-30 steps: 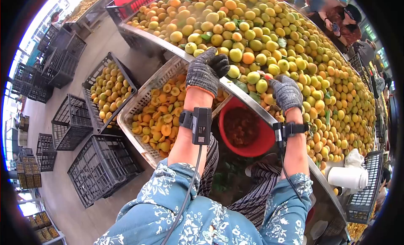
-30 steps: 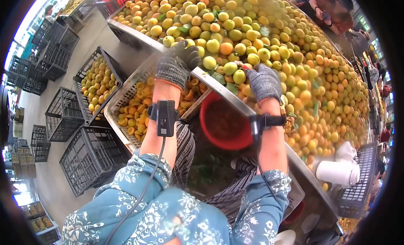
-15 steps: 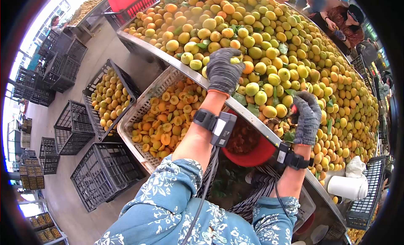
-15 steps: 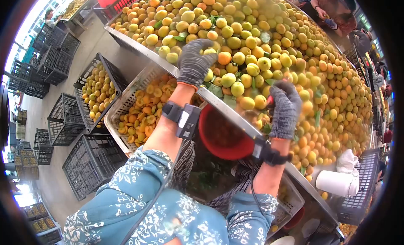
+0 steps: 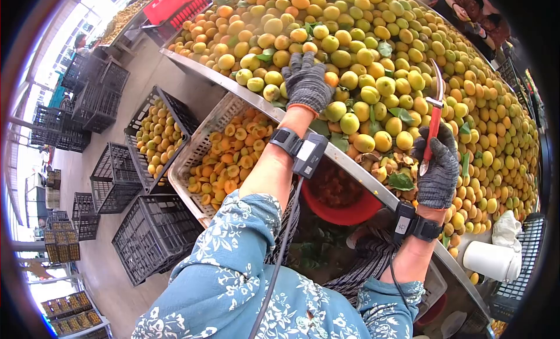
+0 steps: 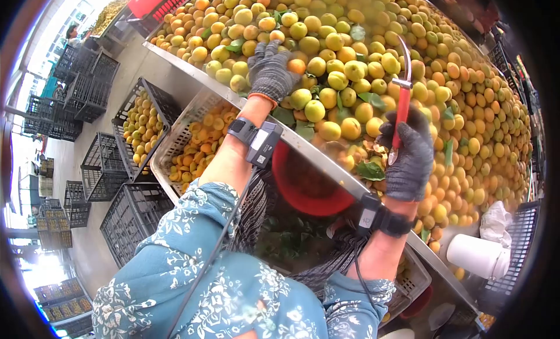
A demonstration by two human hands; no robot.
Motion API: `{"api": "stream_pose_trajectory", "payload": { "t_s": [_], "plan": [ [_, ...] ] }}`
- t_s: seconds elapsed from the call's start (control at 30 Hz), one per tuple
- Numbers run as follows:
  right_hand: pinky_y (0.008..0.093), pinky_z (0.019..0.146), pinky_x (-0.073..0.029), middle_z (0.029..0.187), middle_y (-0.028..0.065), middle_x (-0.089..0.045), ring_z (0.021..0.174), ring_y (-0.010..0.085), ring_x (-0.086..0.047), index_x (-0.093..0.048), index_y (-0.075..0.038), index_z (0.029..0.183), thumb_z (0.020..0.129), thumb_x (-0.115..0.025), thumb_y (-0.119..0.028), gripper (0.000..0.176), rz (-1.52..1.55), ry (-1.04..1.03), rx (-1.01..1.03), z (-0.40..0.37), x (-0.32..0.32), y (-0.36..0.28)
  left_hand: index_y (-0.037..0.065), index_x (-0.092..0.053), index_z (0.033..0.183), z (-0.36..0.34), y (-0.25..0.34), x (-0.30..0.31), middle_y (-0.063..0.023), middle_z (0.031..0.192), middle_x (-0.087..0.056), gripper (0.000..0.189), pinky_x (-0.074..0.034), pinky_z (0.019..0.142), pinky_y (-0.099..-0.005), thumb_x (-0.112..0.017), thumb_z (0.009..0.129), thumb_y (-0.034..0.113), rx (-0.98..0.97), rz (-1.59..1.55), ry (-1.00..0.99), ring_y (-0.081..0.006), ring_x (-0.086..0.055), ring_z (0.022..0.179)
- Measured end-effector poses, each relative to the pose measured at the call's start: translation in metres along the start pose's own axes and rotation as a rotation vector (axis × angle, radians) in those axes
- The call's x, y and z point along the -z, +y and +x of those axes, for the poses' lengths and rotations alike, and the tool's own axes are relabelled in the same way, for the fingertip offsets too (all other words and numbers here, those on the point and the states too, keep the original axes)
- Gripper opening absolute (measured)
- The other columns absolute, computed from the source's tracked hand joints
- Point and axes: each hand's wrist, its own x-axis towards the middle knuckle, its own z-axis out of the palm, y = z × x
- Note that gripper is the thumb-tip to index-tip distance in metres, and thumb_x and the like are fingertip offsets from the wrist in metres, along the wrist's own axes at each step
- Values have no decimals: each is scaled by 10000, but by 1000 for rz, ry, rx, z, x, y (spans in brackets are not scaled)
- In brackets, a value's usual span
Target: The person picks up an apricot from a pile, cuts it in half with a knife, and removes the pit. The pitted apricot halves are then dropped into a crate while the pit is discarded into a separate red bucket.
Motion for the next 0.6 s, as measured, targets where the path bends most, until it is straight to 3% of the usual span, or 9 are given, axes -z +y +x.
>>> {"api": "stream_pose_trajectory", "payload": {
  "t_s": [0.13,0.17,0.27,0.3,0.33,0.4,0.43,0.47,0.6],
  "plan": [
    [280,601,-529,946,115,-636,757,174,-624,-545,-11,1209,827,-630,-128,409,122,-70,33,-1,2,-4,133,-672,985,1,0,-2,-84,1251,-502,369,-296,1003,-535,-694,697,364,23,-4,23,-301,-402,1216],
    [267,562,-509,917,107,-629,708,163,-606,-543,-8,1211,836,-621,-135,403,133,-61,15,-3,0,-6,123,-672,924,0,-2,-4,-77,1159,-544,368,-338,968,-492,-736,648,359,-4,1,116,-291,-443,1151],
    [229,460,-440,813,72,-593,574,125,-544,-538,1,1208,887,-607,-210,391,135,11,-37,-8,-11,-16,114,-676,887,-4,4,23,-82,1071,-585,393,-371,960,-438,-799,584,331,64,-135,81,-290,-482,1105],
    [224,449,-432,788,60,-582,559,117,-537,-541,5,1194,902,-605,-252,394,96,21,-21,-9,-10,-16,107,-686,880,-5,1,29,-99,962,-610,438,-417,912,-413,-843,526,313,7,-388,193,-310,-536,1002],
    [219,437,-424,762,47,-570,543,109,-529,-544,8,1181,916,-602,-293,405,56,31,-4,-9,-11,-16,75,-680,964,-7,-2,35,-90,977,-630,442,-466,872,-387,-841,591,249,45,-632,110,-277,-591,955],
    [207,462,-431,735,30,-578,530,97,-532,-579,-4,1087,904,-623,-224,289,88,38,-22,-5,-14,-10,40,-654,1056,-15,1,48,-79,1057,-635,388,-500,841,-327,-784,707,151,158,-1527,-120,-213,-625,963],
    [208,468,-434,748,31,-591,539,99,-541,-583,-5,1080,899,-618,-196,266,36,47,-19,-6,-17,-7,4,-539,1223,-17,0,52,-116,1105,-628,460,-524,879,-351,-708,809,111,131,-1703,-194,-249,-606,1053],
    [209,474,-437,761,33,-604,549,100,-549,-588,-5,1074,894,-613,-169,244,-19,57,-17,-8,-22,-7,6,-504,1263,-20,2,56,-142,1138,-609,473,-535,892,-386,-674,829,86,117,-1979,-304,-286,-611,1051],
    [183,418,-349,685,-18,-579,500,46,-483,-622,-46,1059,923,-589,-232,232,-35,-17,-113,-19,-51,-17,11,-452,1327,-23,13,65,-175,1206,-573,515,-519,921,-428,-637,855,104,104,-2185,-416,-326,-596,1088]
  ]
}}
